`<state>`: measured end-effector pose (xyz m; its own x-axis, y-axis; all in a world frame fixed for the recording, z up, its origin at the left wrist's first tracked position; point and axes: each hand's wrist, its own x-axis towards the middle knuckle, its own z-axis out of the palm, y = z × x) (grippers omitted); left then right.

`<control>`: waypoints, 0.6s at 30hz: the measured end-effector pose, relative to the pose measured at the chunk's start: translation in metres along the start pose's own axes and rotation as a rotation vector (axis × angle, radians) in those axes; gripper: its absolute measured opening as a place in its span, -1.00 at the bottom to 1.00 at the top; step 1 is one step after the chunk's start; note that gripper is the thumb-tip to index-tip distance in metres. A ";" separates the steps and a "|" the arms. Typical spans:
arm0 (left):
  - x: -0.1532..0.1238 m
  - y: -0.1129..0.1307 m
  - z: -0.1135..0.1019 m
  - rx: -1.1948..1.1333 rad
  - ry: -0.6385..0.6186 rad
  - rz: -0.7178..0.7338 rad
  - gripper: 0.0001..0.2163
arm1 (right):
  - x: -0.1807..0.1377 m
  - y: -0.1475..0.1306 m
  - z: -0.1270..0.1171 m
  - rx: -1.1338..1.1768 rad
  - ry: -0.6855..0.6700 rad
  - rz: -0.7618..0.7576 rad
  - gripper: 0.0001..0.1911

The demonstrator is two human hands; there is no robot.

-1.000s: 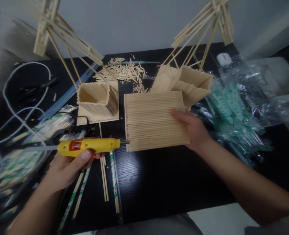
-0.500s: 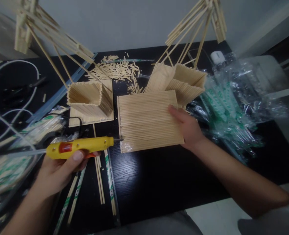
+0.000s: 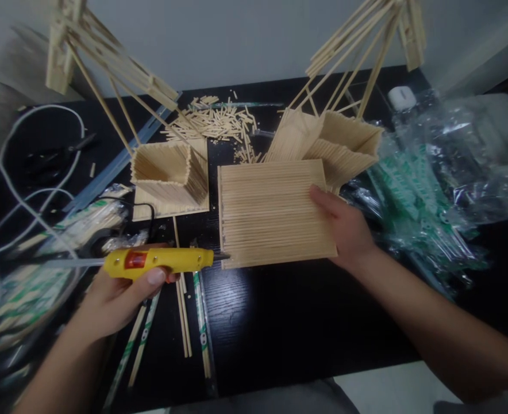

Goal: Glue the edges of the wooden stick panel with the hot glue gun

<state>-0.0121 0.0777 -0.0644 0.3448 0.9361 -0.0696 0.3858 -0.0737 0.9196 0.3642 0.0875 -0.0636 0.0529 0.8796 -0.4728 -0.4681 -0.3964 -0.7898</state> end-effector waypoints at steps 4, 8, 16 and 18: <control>0.000 0.001 0.001 -0.021 0.037 -0.027 -0.54 | 0.000 0.000 0.000 -0.015 0.011 -0.006 -0.61; -0.002 0.000 0.001 -0.025 0.046 -0.056 -0.52 | 0.000 0.000 0.000 -0.026 0.005 -0.012 -0.64; 0.002 0.003 0.004 -0.036 0.056 -0.026 -0.53 | 0.000 0.001 0.001 -0.018 0.014 -0.003 -0.64; 0.002 0.004 0.003 -0.037 0.054 -0.013 -0.54 | -0.001 0.000 0.002 -0.014 0.018 -0.006 -0.64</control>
<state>-0.0068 0.0785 -0.0622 0.2930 0.9541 -0.0616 0.3581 -0.0498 0.9324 0.3627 0.0874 -0.0627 0.0712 0.8771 -0.4751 -0.4554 -0.3951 -0.7978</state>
